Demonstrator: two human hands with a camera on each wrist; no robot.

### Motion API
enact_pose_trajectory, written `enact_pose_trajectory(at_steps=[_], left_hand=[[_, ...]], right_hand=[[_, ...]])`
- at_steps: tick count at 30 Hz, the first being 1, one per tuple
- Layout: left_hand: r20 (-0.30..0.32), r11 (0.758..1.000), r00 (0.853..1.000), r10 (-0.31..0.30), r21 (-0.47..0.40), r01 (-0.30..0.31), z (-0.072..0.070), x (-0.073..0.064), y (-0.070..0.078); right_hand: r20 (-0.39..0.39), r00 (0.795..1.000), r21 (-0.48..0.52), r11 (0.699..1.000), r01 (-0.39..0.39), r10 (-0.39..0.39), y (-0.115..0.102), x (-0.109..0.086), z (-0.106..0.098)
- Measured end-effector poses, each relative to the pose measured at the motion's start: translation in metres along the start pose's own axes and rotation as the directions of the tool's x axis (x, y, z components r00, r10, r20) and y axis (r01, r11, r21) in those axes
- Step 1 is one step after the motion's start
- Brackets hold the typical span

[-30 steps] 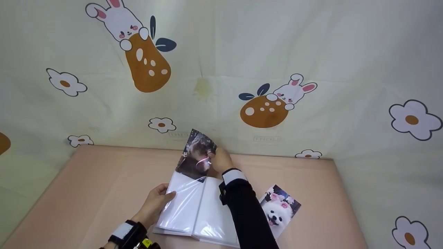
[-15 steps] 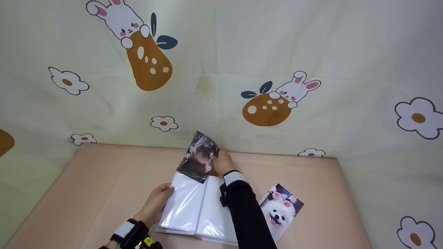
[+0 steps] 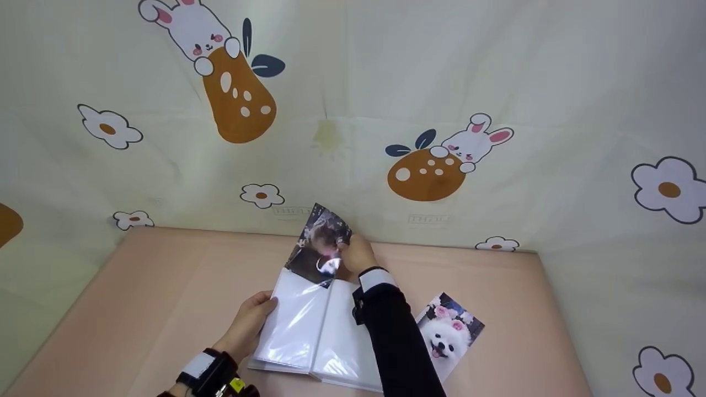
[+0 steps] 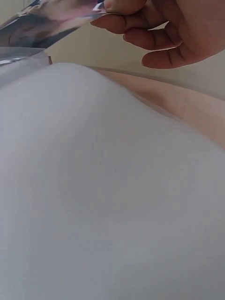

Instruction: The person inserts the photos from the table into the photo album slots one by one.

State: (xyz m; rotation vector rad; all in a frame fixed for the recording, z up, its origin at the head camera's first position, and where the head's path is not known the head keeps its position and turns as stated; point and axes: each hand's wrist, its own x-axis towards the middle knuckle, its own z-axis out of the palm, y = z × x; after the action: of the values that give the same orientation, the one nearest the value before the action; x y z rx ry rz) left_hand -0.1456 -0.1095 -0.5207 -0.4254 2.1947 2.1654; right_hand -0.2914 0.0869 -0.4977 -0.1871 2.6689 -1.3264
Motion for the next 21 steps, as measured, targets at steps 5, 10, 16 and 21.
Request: enact_pose_trajectory(at_steps=[5,10,16,21], left_hand=[[0.013,1.000,1.000,-0.023,-0.002,0.023,0.001,0.000,0.001],[-0.013,0.998,0.998,-0.063,0.018,0.063,0.001,0.000,0.002],[-0.041,0.997,0.997,-0.069,0.038,0.070,0.000,0.001,0.002],[-0.025,0.997,0.997,-0.066,0.042,0.068,0.001,0.000,0.003]], right_hand=[[-0.011,0.999,0.069,0.997,-0.030,0.031,0.002,-0.001,0.002],[-0.025,0.998,0.092,0.994,-0.058,0.061,0.003,-0.005,0.009],[-0.006,1.000,0.047,0.999,-0.017,0.018,0.010,-0.008,0.016],[-0.023,0.999,0.083,0.996,-0.038,0.040,0.012,-0.006,0.013]])
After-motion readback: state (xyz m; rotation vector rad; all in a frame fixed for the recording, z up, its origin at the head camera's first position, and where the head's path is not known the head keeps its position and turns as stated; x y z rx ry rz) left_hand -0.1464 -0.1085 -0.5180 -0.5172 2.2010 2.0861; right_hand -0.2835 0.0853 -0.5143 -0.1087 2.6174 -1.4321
